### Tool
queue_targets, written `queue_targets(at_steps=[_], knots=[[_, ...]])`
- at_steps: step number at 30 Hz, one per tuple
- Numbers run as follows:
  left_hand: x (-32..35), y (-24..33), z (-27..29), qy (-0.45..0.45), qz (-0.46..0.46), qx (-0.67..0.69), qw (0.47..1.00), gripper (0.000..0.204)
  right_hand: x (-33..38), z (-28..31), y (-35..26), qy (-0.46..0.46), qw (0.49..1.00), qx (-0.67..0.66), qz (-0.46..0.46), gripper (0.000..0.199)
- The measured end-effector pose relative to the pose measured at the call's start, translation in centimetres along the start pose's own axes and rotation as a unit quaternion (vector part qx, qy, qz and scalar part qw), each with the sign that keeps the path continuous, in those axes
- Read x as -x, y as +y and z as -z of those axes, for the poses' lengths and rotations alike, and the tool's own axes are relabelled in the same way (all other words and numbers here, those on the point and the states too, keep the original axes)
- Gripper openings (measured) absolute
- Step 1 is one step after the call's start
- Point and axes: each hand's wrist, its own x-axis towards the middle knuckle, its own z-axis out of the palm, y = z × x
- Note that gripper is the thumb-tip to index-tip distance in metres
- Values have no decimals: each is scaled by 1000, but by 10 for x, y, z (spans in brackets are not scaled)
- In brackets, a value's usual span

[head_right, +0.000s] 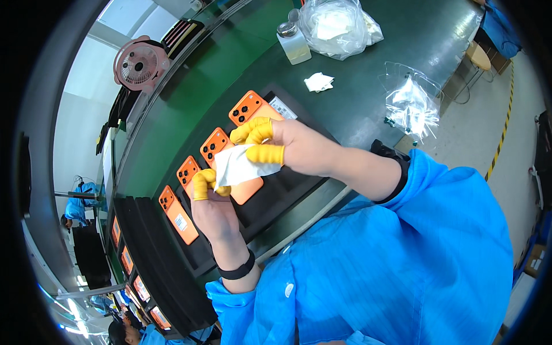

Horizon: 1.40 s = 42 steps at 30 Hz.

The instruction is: The recorder cleans and inspects several orange smartphones on an assembly line.

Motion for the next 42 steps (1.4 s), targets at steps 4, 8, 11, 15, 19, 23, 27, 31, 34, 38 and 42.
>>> queue_targets(at_steps=[4,8,11,15,19,23,27,31,34,38,42], knots=[[3,-3,-5,34,-5,-78,996,31,2,0,-7,-15,1000,-2,-15,15],[10,-8,-11,-23,-68,-168,983,41,3,5,-6,44,920,373,111,18],[12,-7,3,-20,-34,-159,987,42,-8,55,-8,178,826,518,132,23],[14,-17,-5,-56,-14,-173,983,39,-3,111,13,248,692,673,-75,28],[15,-22,-2,-58,-5,-186,981,39,0,113,12,321,655,684,-22,29],[15,-27,-3,-53,7,-191,980,38,-16,120,27,229,608,758,-59,24],[15,-29,0,-65,3,-198,978,38,-13,117,30,183,602,774,-69,16],[19,-24,4,-50,-12,-178,983,38,16,110,-31,333,587,735,57,24],[19,-26,7,-41,4,-170,985,37,21,147,-72,445,476,758,15,27],[21,-32,8,-64,-6,-182,981,35,20,196,-63,373,451,772,-247,25],[19,-27,7,-60,15,-173,983,34,2,174,-72,433,493,747,104,25]])
